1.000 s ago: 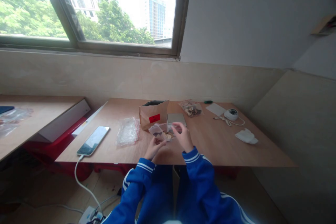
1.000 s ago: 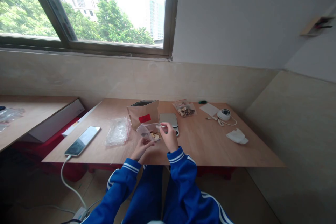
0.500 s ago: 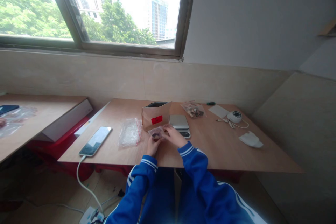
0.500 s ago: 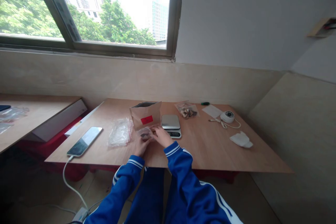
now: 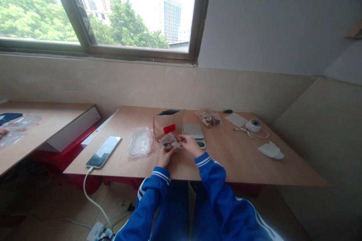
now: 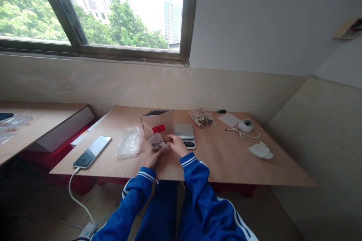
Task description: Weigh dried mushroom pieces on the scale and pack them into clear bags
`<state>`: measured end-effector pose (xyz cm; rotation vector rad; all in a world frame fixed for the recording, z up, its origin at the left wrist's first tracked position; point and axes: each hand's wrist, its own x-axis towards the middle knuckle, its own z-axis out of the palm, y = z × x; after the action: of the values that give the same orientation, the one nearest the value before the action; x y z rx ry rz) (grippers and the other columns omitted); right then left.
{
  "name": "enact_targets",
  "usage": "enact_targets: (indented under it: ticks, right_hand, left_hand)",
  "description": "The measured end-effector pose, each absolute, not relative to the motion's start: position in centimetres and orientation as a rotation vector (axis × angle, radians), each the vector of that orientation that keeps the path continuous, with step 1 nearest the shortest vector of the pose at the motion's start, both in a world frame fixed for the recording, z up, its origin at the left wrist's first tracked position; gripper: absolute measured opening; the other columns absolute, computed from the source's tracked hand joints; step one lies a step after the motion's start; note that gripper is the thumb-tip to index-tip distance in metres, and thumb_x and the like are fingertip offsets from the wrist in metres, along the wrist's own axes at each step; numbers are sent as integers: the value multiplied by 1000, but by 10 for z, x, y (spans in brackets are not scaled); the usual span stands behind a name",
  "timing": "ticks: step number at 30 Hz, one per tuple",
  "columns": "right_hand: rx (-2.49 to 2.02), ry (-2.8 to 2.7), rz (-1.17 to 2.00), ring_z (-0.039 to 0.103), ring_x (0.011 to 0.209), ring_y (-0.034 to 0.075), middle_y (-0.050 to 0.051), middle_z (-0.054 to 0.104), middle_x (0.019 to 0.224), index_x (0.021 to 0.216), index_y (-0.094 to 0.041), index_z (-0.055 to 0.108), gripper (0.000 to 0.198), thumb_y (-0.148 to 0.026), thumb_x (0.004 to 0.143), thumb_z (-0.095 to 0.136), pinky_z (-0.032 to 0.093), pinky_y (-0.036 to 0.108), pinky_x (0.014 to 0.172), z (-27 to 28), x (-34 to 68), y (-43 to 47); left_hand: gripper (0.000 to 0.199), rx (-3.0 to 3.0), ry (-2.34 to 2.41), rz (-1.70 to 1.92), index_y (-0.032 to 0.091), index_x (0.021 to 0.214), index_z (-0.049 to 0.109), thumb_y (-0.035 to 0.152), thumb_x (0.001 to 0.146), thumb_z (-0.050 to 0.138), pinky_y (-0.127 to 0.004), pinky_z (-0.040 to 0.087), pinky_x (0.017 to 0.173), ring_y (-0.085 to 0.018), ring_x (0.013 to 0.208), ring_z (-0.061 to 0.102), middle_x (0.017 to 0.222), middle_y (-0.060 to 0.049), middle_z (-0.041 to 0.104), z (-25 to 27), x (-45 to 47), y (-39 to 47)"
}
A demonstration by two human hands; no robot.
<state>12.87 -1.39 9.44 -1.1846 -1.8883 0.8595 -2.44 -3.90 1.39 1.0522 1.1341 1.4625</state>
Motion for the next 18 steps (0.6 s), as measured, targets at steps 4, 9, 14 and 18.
enact_targets:
  ticks: [4, 9, 14, 18]
  right_hand:
    - [-1171, -1813, 892, 69, 80, 20, 4, 74, 89, 96, -18, 71, 30, -9, 69, 62, 54, 34, 76, 94, 136, -11]
    - [-1114, -1807, 961, 69, 81, 20, 5, 74, 88, 95, -18, 71, 30, -11, 67, 65, 55, 33, 75, 88, 138, -11]
    - [-1089, -1774, 1029, 69, 79, 20, 6, 74, 86, 94, -17, 71, 28, -14, 66, 67, 55, 32, 71, 87, 139, -13]
    - [-1096, -1741, 1072, 69, 78, 19, 5, 74, 87, 96, -17, 70, 29, -16, 68, 65, 55, 33, 74, 100, 144, -14]
  left_hand:
    - [40, 1044, 1112, 1449, 15, 88, 66, 41, 60, 78, -42, 49, 88, -26, 90, 66, 90, -9, 72, 18, -23, -42]
    - [38, 1028, 1095, 1441, 16, 85, 67, 42, 60, 78, -42, 50, 86, -25, 86, 67, 88, -9, 72, 17, -23, -41]
    - [40, 1038, 1101, 1445, 15, 87, 66, 42, 61, 78, -43, 49, 87, -26, 89, 66, 90, -10, 72, 16, -24, -41]
    - [40, 1040, 1112, 1451, 15, 92, 65, 41, 63, 77, -44, 48, 90, -26, 92, 66, 94, -10, 72, 20, -24, -43]
